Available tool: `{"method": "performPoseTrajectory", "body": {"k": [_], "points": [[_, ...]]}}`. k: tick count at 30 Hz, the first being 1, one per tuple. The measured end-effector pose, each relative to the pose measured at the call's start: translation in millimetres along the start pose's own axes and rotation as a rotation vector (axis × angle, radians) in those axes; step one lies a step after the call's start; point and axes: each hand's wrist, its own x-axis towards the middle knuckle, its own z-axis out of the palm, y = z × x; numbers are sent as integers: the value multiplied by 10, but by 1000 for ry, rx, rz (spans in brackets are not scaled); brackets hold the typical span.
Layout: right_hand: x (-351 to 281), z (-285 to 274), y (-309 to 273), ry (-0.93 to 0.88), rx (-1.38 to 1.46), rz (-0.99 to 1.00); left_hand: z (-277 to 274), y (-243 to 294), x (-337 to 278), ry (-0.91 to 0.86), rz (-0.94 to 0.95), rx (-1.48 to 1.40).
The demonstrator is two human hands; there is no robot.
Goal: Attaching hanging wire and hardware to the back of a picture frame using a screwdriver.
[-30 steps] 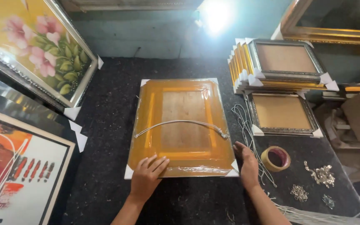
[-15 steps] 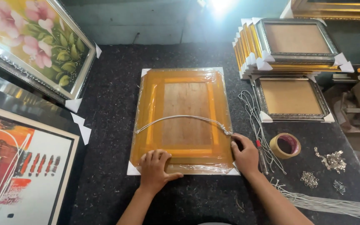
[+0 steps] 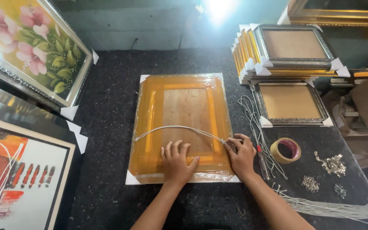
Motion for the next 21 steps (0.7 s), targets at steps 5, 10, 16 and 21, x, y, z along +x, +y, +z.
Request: {"method": "performPoseTrajectory", "body": {"k": [5,10,16,21], "points": [[-20,-5,27,-1,-9,-43,294,46,107,-13,64,-27],[17,-81,-38,-122,-90,-52,410,454,446,302,386,-132],[58,-82,16,-213,-92,-45,709,494,549,280,470,-76],[60,-105,40,-224,-60,-18,611,545,518,384,547,-42]]}}
